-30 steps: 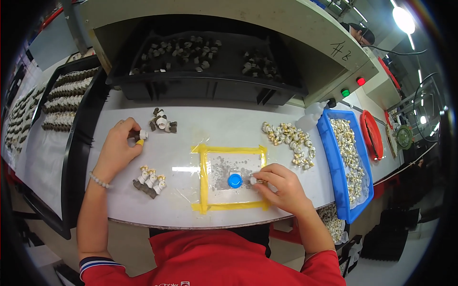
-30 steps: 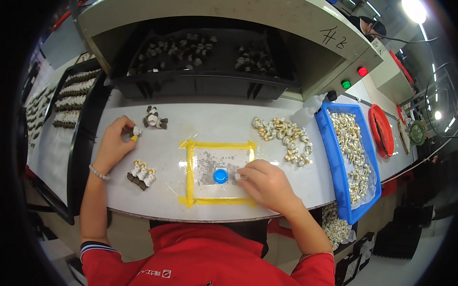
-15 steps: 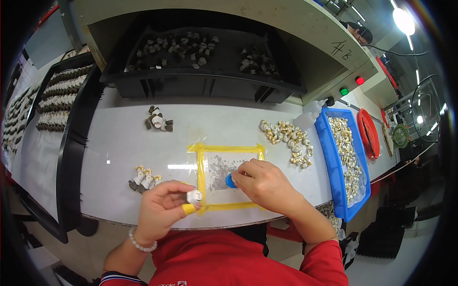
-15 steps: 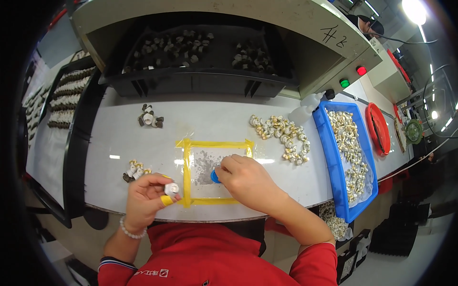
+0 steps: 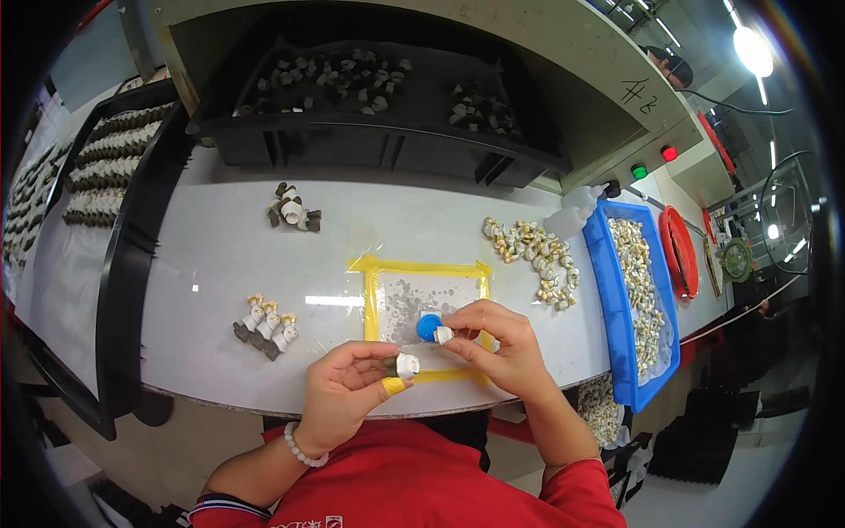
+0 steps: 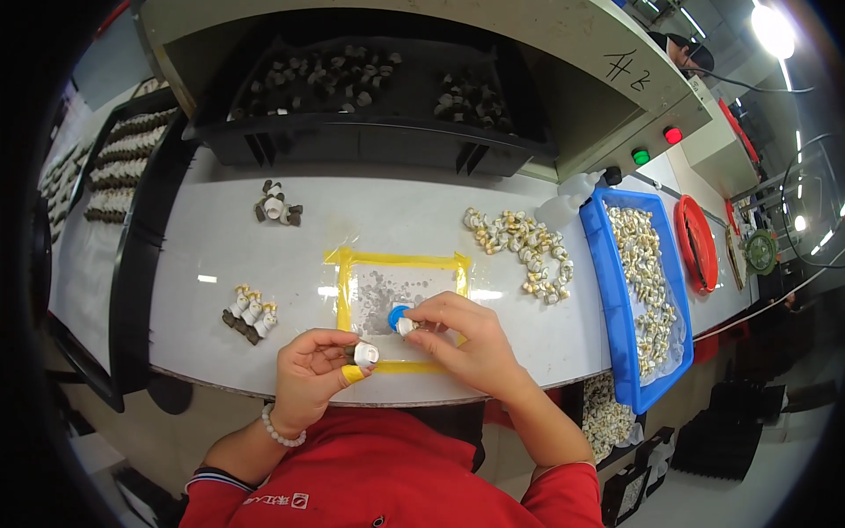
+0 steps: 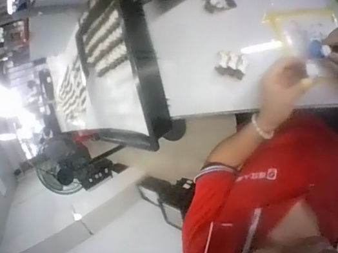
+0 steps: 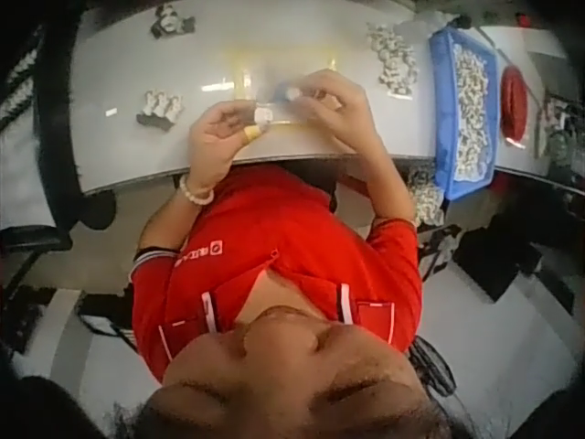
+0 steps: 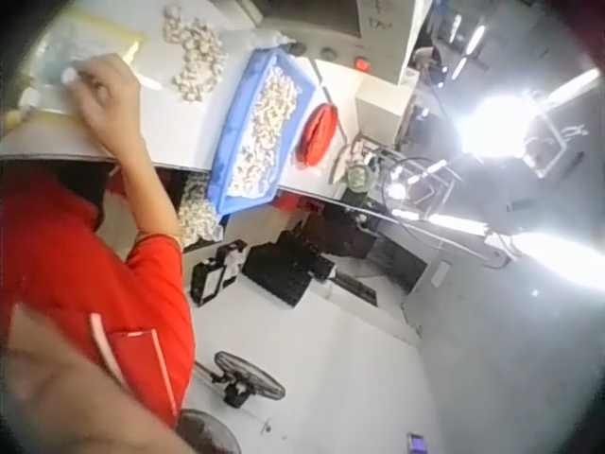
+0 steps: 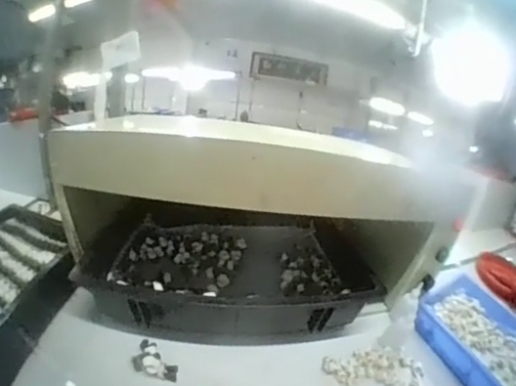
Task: The person assembles toy figurines by dipping head pieces onto a glue pad, attaching them to figurine bodies by hand, and arranging rows of assembled figurines before placing them into a tray. The person also dispenses adhesive onto the pad from a bottle and takes more pieces from a bin.
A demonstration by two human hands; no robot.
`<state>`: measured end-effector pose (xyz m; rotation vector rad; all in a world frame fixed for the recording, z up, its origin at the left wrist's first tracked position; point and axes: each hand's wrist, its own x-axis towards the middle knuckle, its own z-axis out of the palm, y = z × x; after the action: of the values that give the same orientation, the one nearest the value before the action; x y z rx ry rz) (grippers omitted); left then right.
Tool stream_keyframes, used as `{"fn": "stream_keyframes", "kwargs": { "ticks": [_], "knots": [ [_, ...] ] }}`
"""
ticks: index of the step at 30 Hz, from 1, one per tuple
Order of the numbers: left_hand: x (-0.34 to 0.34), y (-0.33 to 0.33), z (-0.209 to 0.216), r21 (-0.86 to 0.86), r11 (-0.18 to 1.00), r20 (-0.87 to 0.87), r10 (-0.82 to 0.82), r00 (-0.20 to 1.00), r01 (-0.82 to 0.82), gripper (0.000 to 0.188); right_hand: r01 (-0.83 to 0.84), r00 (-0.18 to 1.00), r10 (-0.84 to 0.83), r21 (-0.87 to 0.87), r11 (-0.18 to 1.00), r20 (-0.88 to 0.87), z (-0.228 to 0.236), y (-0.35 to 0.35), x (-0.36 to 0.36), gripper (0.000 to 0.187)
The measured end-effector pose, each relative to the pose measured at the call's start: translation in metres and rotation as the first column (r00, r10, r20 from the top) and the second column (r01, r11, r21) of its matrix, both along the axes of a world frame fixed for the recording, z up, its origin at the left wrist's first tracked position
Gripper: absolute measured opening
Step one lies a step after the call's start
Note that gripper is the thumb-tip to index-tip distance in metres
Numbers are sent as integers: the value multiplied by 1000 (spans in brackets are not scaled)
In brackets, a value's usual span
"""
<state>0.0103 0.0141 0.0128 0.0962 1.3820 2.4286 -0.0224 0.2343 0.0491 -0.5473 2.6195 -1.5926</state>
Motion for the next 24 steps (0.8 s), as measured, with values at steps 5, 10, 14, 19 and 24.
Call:
{"fn": "stream_keyframes", "kwargs": {
  "ticks": [5, 10, 14, 19, 24],
  "knots": [
    [0, 1, -4, -10, 1000, -69, 19, 997, -20, 31, -23, 998, 28, -79, 997, 55, 5, -5, 5, 23],
    [1, 2, -7, 26, 999, -91, 40, 995, -37, 30, -46, 996, 52, -85, 995, 74, 11, -10, 7, 23],
    [0, 2, -7, 4, 999, -77, 47, 996, -47, 30, 7, 988, 18, 163, 987, -152, 4, -5, -6, 22],
    [1, 3, -7, 15, 999, -82, 46, 996, -45, 31, 49, 956, 45, 310, 950, -290, -1, -1, -8, 21],
    [1, 2, -6, -4, 999, -78, 38, 996, -38, 32, 60, 957, 38, 324, 944, -288, -1, 1, -6, 21]
  ]
}}
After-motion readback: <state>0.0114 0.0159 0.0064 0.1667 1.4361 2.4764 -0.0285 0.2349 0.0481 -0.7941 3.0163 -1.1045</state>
